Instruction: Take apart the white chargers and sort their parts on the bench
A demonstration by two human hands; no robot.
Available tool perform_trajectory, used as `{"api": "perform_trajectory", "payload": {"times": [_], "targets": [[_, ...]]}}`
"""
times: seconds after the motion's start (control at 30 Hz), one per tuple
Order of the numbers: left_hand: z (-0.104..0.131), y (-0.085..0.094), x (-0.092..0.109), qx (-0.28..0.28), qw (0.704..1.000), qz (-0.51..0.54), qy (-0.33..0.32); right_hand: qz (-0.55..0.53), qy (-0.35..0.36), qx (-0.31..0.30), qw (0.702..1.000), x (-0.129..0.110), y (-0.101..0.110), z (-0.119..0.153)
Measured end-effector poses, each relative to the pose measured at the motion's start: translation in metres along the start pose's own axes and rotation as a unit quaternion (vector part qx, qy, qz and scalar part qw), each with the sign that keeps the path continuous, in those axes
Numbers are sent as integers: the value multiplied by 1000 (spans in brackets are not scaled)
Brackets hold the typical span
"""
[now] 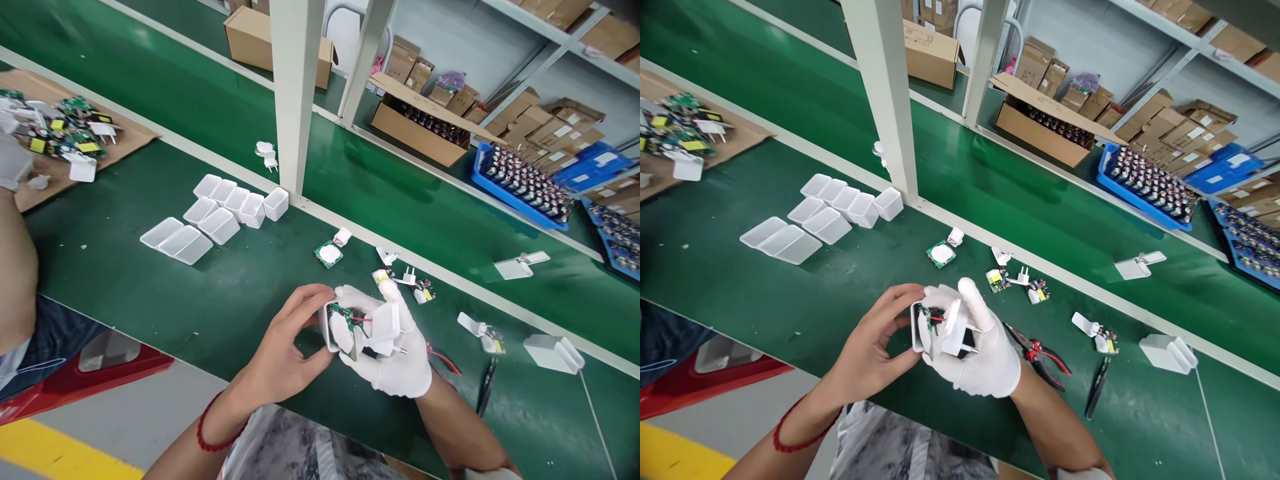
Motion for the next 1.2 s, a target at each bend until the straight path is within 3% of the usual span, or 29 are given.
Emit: {"api": "perform_trajectory", "payload": {"times": [0.13, 0.37, 0.53, 0.7, 0.87, 1.0, 1.2], "targets": [[-1, 2, -2, 1, 1000, -12, 0, -2, -6, -4, 1000, 3, 1, -1], [-2, 4, -6, 5, 1000, -10, 9, 59, -13, -72, 996, 2, 2, -6], [-2, -1, -15, 43, 999, 19, 8, 15, -140, -34, 989, 11, -1, -4], [5, -9, -22, 103, 993, -60, -17, -72, -239, -42, 967, 13, -15, -5], [5, -5, -20, 6, 995, 15, 97, -98, -289, -5, 952, 20, -16, -2], [-3, -3, -19, 9, 979, 34, 203, -159, -292, -5, 943, 28, -15, 1], [1, -20, -15, 59, 989, -47, 123, -98, -259, 23, 961, 19, -15, -4]]}}
Point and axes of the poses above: each hand's wrist, its own z-axis away from the middle knuckle, its own y-axis out of the back of the hand, x = y × z, the point moved 2 cm from there along -z, towards the middle knuckle, and after that the axes turned 1 degree about x, right-handed, at the moved point
